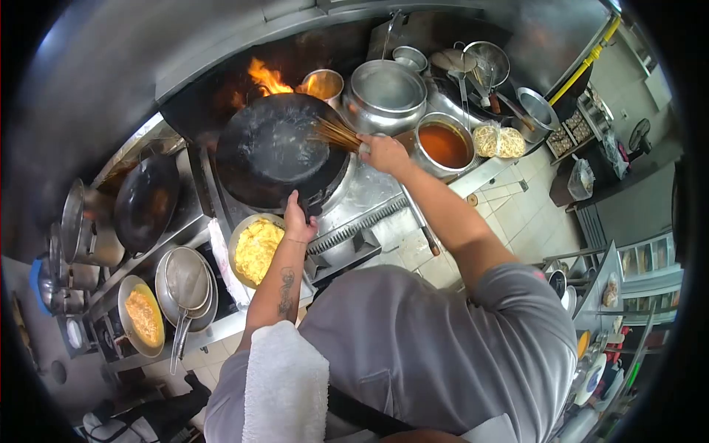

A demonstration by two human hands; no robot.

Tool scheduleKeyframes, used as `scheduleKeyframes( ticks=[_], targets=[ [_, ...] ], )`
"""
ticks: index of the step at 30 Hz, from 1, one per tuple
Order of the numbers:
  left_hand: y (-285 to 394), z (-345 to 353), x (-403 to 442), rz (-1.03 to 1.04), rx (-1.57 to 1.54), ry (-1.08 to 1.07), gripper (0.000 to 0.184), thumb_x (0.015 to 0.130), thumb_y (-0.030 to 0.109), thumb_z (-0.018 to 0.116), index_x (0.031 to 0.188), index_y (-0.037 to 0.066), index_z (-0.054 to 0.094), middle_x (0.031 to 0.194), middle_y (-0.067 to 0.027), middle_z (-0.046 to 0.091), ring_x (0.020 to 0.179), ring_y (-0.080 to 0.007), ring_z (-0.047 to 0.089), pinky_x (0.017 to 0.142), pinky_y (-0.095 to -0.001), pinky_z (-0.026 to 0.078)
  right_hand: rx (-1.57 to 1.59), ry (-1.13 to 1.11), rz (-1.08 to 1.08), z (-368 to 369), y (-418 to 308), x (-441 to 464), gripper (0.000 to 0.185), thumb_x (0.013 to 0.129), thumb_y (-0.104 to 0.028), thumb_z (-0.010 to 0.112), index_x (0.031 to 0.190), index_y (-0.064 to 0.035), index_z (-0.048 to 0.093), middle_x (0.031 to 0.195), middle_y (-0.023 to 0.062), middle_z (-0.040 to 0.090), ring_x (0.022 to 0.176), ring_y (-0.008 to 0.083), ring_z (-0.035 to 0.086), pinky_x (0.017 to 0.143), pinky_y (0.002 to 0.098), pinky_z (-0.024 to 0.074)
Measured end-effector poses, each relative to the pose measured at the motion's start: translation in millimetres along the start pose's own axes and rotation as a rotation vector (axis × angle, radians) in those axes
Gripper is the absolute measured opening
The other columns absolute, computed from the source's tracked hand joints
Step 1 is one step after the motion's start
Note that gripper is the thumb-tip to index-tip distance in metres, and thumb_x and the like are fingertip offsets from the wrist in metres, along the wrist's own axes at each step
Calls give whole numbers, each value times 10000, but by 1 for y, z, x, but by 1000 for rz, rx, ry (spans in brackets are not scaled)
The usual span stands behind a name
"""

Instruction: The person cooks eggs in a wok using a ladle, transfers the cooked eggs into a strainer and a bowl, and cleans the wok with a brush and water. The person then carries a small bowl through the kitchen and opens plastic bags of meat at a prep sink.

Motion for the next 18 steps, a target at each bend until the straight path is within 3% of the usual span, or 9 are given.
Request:
scheduleKeyframes(
  ticks=[3,5,6,8,11,12,14,16,18],
  targets=[
    [-2,-4,3,71,6,-5,487,911,681,606,1048,213,604,870,-16,606,610,-153,487,472,-254,373,52,47,-5,-37,-31,-17,516,879,-288,681,1390,-219,649,1206,211,728,1140,356,698,988,489,558],
    [-6,-1,-2,27,-37,4,531,919,733,548,1059,223,596,919,-17,611,615,-159,478,484,-253,373,-35,27,-298,-49,-77,-22,457,878,-283,680,1325,-188,705,1208,184,740,1123,338,715,948,467,581],
    [-6,-1,-5,24,-23,7,531,919,733,548,1059,223,596,919,-17,611,615,-159,478,484,-253,373,-25,29,-288,-53,-86,-17,457,878,-283,680,1325,-188,705,1208,184,740,1123,338,715,948,467,581],
    [-8,0,-8,19,-120,14,568,919,772,509,1066,229,590,943,-17,613,614,-164,462,489,-253,370,-379,-402,-332,-15,-96,-10,387,876,-260,682,1240,-152,758,1211,149,751,1080,305,740,899,418,599],
    [-5,-2,-1,70,-120,3,551,914,757,537,1057,228,590,928,-11,604,616,-164,455,491,-258,372,-566,-11,-131,-63,-70,34,347,886,-222,671,1209,-147,774,1186,134,762,1059,313,749,863,424,606],
    [-3,-2,0,83,-117,0,541,913,748,549,1055,227,591,936,-5,605,623,-161,461,491,-260,374,-567,-4,-132,-79,-68,30,347,886,-222,671,1209,-147,774,1186,134,762,1059,313,749,863,424,606],
    [-2,-2,1,64,-113,-10,516,916,727,561,1053,230,592,948,3,604,627,-155,467,489,-255,378,-233,102,-168,-116,-64,14,346,912,-250,635,1224,-176,765,1157,143,765,1054,339,746,872,453,605],
    [-3,2,2,46,-116,-24,492,918,707,573,1052,234,592,960,10,604,630,-149,473,487,-249,382,-153,126,-176,-88,-54,-4,355,920,-263,606,1240,-212,754,1162,156,758,1065,343,739,901,467,594],
    [-7,-1,1,35,-102,5,454,916,675,594,1057,244,600,940,17,610,632,-135,482,476,-229,382,-115,24,-119,-11,-18,6,379,908,-254,600,1258,-239,744,1186,160,750,1080,326,735,933,458,582]
  ],
)
Point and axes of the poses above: each hand's wrist, its own x-axis towards the middle knuckle, its own z-axis out of the palm, y = z × x, the point moved 10 cm from there along x, towards the middle knuckle
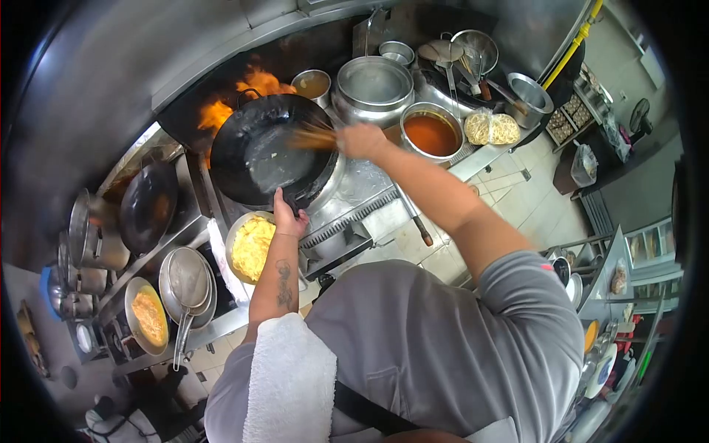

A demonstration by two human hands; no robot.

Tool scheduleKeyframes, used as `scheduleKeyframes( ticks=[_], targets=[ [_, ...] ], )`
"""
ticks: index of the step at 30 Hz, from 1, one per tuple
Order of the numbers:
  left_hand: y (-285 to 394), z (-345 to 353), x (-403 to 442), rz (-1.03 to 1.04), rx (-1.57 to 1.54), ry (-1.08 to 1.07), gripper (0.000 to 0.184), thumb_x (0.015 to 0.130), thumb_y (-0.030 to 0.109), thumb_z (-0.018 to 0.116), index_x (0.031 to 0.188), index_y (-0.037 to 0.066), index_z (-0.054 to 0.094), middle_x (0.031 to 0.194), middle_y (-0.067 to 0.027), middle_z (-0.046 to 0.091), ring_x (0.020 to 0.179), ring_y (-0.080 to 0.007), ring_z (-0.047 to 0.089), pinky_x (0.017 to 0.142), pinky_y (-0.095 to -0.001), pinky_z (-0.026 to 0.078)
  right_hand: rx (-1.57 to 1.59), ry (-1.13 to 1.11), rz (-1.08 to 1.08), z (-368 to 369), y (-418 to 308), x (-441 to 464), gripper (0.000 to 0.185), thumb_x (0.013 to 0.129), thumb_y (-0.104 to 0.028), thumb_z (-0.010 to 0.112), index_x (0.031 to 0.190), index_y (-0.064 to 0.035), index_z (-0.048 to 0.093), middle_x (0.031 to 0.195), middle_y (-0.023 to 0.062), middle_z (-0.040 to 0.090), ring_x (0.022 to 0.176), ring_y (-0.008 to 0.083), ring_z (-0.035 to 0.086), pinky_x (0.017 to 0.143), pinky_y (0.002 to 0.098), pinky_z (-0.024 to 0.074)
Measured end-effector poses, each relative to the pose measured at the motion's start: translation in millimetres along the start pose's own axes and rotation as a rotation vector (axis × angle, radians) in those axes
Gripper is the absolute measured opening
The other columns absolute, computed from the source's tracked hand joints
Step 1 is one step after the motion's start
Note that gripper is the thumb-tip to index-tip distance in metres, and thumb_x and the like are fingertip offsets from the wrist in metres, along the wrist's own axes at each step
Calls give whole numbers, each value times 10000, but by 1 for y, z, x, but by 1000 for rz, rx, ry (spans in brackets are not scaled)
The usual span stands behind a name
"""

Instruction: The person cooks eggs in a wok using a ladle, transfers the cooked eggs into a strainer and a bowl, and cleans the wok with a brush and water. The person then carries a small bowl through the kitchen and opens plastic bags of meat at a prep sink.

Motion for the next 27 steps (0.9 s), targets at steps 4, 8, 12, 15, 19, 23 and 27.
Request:
scheduleKeyframes(
  ticks=[4,8,12,15,19,23,27],
  targets=[
    [14,8,-2,111,23,-10,498,906,685,588,1035,204,608,813,-17,608,503,-140,444,441,-227,369,32,-24,-2,-29,-33,-19,373,907,-257,609,1252,-244,750,1207,152,746,1095,330,729,966,464,566],
    [-4,6,9,18,-11,-87,310,958,470,587,977,161,607,777,-69,620,460,-144,435,411,-252,365,-246,-355,-168,-8,-71,-13,334,892,-244,650,1194,-169,774,1182,125,760,1082,314,737,990,459,550],
    [8,-1,-6,172,-101,-207,151,933,209,510,874,74,545,718,-67,561,451,-152,444,380,-258,338,-82,90,77,-82,0,-20,395,886,-308,677,1246,-163,752,1130,152,766,1066,317,739,965,461,556],
    [19,-23,-48,211,-23,-195,110,919,171,541,834,106,516,694,-66,529,442,-152,407,376,-276,333,121,143,153,-119,50,-101,530,886,-355,694,1397,-221,652,1142,168,752,1085,367,708,962,458,550],
    [67,-28,-99,280,178,-14,155,926,180,570,800,111,513,652,-29,510,409,-114,379,343,-247,288,422,363,63,-56,134,-193,617,886,-339,746,1469,-209,594,1162,180,748,966,335,742,900,415,561],
    [76,-28,-116,339,255,69,177,900,146,593,749,108,509,617,-25,488,402,-112,394,338,-254,278,736,136,490,3,153,-256,595,918,-286,753,1484,-199,591,773,107,702,613,159,641,639,339,540],
    [77,-20,-129,429,311,118,152,902,144,583,772,87,527,618,-34,489,382,-113,377,327,-257,287,1039,211,554,52,155,-296,571,937,-209,745,1484,-155,590,676,-11,612,472,71,499,438,272,422]
  ],
)
Point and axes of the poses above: each hand's wrist, its own x-axis towards the middle knuckle, its own z-axis out of the palm, y = z × x, the point moved 10 cm from there along x, towards the middle knuckle
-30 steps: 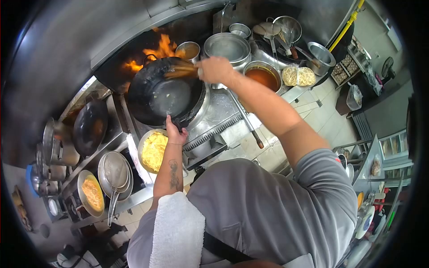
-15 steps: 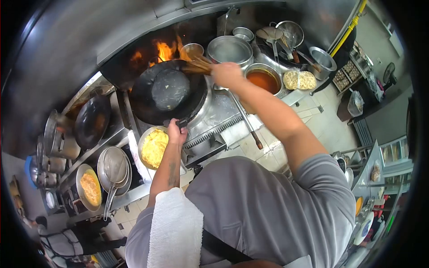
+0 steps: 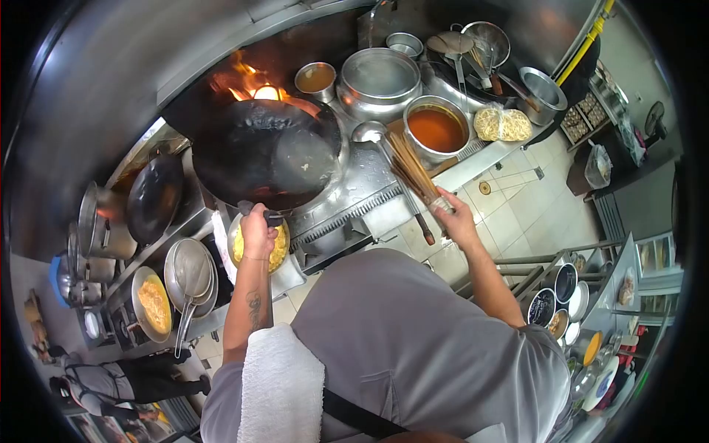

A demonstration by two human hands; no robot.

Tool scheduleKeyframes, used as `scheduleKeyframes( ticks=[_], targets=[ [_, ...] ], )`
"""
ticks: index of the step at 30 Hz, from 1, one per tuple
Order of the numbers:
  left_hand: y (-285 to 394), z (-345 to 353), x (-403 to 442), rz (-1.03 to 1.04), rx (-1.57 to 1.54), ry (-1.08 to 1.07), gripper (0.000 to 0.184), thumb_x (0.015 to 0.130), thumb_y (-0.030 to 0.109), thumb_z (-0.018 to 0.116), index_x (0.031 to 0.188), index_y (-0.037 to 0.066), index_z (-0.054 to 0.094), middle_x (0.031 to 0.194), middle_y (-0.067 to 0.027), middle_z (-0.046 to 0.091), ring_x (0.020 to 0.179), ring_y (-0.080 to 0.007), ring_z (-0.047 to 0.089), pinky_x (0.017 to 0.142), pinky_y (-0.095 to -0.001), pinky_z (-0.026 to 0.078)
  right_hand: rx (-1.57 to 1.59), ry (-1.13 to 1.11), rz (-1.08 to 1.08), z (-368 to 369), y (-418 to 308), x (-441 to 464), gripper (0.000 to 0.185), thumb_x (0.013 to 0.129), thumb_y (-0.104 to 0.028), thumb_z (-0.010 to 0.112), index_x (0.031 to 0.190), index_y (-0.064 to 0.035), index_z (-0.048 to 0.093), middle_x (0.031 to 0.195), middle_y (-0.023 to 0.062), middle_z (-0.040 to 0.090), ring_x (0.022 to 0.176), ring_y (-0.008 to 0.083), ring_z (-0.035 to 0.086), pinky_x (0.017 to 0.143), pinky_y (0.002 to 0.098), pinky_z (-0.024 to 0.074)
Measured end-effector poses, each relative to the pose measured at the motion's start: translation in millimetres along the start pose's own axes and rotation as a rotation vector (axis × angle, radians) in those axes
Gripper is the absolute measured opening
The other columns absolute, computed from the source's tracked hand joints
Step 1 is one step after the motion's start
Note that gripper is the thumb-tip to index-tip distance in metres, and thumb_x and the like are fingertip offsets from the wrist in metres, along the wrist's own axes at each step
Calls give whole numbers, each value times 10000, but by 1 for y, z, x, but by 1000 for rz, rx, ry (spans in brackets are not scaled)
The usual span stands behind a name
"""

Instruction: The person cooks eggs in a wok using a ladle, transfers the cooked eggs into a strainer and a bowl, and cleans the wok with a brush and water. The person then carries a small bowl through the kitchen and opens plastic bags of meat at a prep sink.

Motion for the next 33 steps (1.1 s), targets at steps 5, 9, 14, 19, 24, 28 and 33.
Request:
scheduleKeyframes(
  ticks=[5,9,14,19,24,28,33],
  targets=[
    [11,9,-13,137,81,3,162,878,119,574,734,69,519,610,-40,495,374,-120,382,319,-267,275,120,-36,145,3,13,-23,559,952,-193,736,1488,-156,582,747,-7,640,487,69,491,421,253,413],
    [34,26,-27,208,238,69,146,851,116,576,732,47,529,611,-49,503,377,-132,411,320,-294,280,100,-81,67,4,13,-11,601,943,-194,747,1511,-138,557,691,6,649,493,76,534,481,270,442],
    [47,17,3,408,353,229,103,826,96,620,808,13,561,677,-41,561,538,-169,526,500,-339,420,88,-88,-35,12,-6,18,572,954,-186,736,1497,-120,568,913,56,708,609,74,593,551,269,503],
    [58,14,-17,616,467,202,152,823,99,621,890,-31,577,777,-81,622,692,-198,573,685,-368,484,461,-125,20,38,-22,43,562,965,-173,717,1500,-136,550,971,52,698,651,102,613,448,303,489],
    [35,0,-51,898,559,262,260,848,96,623,1055,-47,558,831,-121,633,735,-211,621,703,-379,515,298,-259,137,103,11,60,577,959,-215,717,1504,-146,538,743,35,628,531,130,573,435,304,461],
    [14,-7,-70,848,486,230,297,868,77,646,1131,-29,559,960,-107,656,826,-201,640,768,-342,517,42,-298,186,131,34,59,603,951,-309,709,1509,-170,526,663,72,622,468,160,568,457,333,475],
    [4,-23,-61,823,498,245,288,869,79,633,1126,-29,557,956,-104,652,825,-207,639,773,-342,517,-365,-266,41,144,42,78,612,951,-338,659,1519,-177,499,1097,245,737,981,388,732,915,455,562]
  ],
)
Point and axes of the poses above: each hand's wrist, its own x-axis towards the middle knuckle, its own z-axis out of the palm, y = z × x, the point moved 10 cm from there along x, towards the middle knuckle
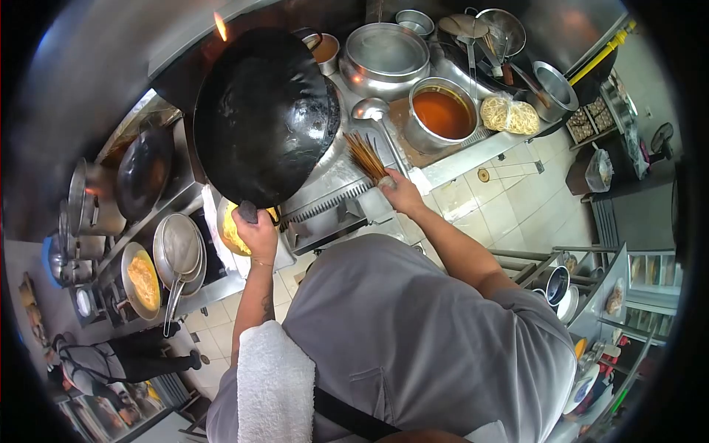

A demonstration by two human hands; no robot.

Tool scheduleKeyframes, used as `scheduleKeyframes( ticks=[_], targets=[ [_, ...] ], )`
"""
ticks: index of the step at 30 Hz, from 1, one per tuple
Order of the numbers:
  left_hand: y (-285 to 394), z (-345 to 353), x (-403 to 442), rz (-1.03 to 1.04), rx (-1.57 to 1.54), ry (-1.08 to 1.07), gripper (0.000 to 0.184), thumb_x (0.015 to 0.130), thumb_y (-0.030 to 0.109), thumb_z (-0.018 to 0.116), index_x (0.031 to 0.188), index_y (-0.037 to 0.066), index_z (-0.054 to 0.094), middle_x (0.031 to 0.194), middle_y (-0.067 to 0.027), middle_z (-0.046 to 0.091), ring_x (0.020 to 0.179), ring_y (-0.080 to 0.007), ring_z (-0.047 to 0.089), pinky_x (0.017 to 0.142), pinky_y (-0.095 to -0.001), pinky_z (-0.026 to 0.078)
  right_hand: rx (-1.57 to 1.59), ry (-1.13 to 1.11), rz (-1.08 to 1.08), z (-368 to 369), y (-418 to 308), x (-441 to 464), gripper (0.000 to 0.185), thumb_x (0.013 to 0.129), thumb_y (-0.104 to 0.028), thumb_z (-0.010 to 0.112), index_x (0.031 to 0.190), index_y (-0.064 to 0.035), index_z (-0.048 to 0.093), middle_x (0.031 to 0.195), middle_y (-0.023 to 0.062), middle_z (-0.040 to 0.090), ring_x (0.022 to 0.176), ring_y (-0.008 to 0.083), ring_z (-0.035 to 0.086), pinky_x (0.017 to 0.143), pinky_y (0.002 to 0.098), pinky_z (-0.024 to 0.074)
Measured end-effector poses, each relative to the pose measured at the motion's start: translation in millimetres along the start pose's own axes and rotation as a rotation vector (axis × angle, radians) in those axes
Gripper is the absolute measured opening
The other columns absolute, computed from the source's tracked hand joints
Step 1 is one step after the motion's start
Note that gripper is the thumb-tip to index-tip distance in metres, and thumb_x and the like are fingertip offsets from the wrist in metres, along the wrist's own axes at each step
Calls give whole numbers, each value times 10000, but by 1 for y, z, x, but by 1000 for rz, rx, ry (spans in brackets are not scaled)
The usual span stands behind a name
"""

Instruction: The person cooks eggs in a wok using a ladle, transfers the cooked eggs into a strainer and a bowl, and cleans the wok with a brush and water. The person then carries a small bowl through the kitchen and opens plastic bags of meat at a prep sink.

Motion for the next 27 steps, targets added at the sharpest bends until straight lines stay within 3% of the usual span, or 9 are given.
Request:
scheduleKeyframes(
  ticks=[4,8,12,14,16,18,20,24,27],
  targets=[
    [-17,4,8,-68,-71,35,283,863,80,617,1122,-25,572,960,-98,648,835,-220,634,796,-345,514,-11,18,36,7,0,19,617,942,-334,662,1515,-170,500,1284,273,672,1202,436,644,1041,476,498],
    [-38,25,24,-164,-188,28,239,851,59,603,1066,-37,561,910,-91,623,794,-230,603,754,-351,508,-180,214,-80,6,-5,26,595,948,-359,668,1475,-121,527,1129,255,705,1072,436,678,980,497,516],
    [-70,74,27,-594,-536,-149,82,879,131,586,838,94,525,667,-30,528,447,-116,432,365,-273,302,-213,368,-594,-5,-59,-28,341,957,-303,669,1191,-56,703,1010,215,701,962,404,672,875,495,545],
    [-92,98,18,-915,-665,-251,99,898,153,570,815,108,539,657,-27,517,438,-126,417,372,-270,321,-438,-201,-251,53,-16,-34,217,943,-227,689,993,-18,713,1027,220,683,1035,414,648,922,499,521],
    [-91,113,21,-960,-675,-267,159,902,157,562,763,112,498,644,-26,471,442,-133,387,398,-273,309,-448,-202,-294,64,4,-58,213,925,-221,685,977,-15,692,1100,222,643,1066,401,631,935,490,518],
    [-99,135,19,-1054,-835,-339,186,919,185,539,749,123,495,639,-19,464,438,-128,363,398,-270,288,-334,269,-498,26,11,-80,247,891,-225,720,1027,-27,661,1108,204,633,1123,406,590,973,508,476],
    [-103,149,24,-1042,-835,-330,198,928,195,526,746,122,495,618,-23,456,435,-130,358,395,-273,282,-353,461,-292,-8,39,-77,342,854,-187,763,1104,-30,592,1107,199,602,1127,410,551,982,514,439],
    [-115,164,24,-1057,-861,-286,189,935,184,535,762,113,502,609,-35,461,439,-144,386,389,-284,290,-185,543,-45,-40,99,-57,361,821,-81,799,1050,-20,526,1074,215,575,1067,415,539,956,498,433],
    [-110,166,23,-1081,-862,-246,153,941,187,534,805,119,511,628,-39,474,440,-149,395,390,-287,292,-217,410,-297,-28,62,-62,239,866,-117,765,964,-35,563,979,174,616,969,395,595,876,510,470]
  ],
)
Point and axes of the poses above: each hand's wrist, its own x-axis towards the middle knuckle, its own z-axis out of the palm, y = z × x, the point moved 10 cm from there along x, towards the middle knuckle
